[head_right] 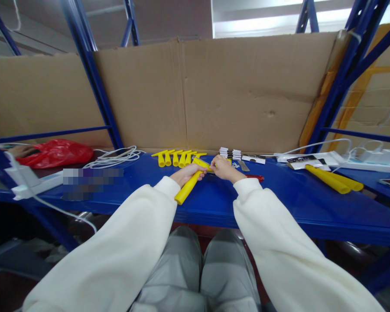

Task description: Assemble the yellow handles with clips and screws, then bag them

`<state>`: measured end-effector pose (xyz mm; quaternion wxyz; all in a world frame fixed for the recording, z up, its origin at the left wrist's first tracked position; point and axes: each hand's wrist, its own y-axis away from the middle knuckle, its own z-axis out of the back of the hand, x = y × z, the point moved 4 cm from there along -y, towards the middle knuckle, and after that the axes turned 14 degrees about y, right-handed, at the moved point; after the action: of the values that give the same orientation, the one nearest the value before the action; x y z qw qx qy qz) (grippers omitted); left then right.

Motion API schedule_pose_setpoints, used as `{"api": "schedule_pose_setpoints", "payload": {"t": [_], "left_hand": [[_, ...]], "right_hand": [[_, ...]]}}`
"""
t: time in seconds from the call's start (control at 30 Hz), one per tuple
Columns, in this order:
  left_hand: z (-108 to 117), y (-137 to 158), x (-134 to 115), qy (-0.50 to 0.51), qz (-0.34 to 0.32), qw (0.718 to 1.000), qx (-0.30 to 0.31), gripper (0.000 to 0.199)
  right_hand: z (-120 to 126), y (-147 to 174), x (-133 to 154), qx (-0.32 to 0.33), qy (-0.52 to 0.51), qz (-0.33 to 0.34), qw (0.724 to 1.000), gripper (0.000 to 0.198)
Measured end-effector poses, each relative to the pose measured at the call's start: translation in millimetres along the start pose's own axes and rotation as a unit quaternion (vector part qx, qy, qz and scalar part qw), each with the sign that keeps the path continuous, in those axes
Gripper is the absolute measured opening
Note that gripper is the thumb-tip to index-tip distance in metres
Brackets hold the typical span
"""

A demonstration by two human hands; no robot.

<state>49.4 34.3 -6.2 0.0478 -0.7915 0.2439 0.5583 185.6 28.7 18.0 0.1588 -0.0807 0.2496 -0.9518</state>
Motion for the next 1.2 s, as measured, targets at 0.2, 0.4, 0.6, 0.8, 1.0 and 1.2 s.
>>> {"api": "schedule_pose_setpoints", "payload": {"t": [0.2,0.4,0.6,0.8,1.0,1.2], "left_hand": [[-1.5,4.2,-2.0,-0.016,-0.013,1.000,-0.001,0.018],[-3.4,9.3,-4.8,-0.013,-0.025,1.000,0.001,0.018],[-9.3,17.9,-8.7,0.006,-0.035,0.999,0.010,0.020],[-11.6,21.8,-10.7,0.013,-0.050,0.998,0.023,0.021],[-11.6,21.0,-11.6,0.016,-0.063,0.997,0.036,0.017],[-13.4,21.7,-13.6,0.006,-0.057,0.998,0.035,0.018]], "right_hand": [[-4.1,-2.3,-6.4,0.047,-0.149,-0.058,0.986,0.013],[-11.5,3.6,-12.8,0.082,-0.288,-0.140,0.944,0.017],[-11.9,11.1,-7.2,0.133,-0.418,-0.171,0.882,0.019],[-7.9,11.5,-3.3,0.135,-0.465,-0.167,0.859,0.015],[-3.4,11.4,-3.2,0.126,-0.462,-0.181,0.859,0.011],[-4.6,8.7,-6.1,0.115,-0.502,-0.189,0.836,0.011]]}}
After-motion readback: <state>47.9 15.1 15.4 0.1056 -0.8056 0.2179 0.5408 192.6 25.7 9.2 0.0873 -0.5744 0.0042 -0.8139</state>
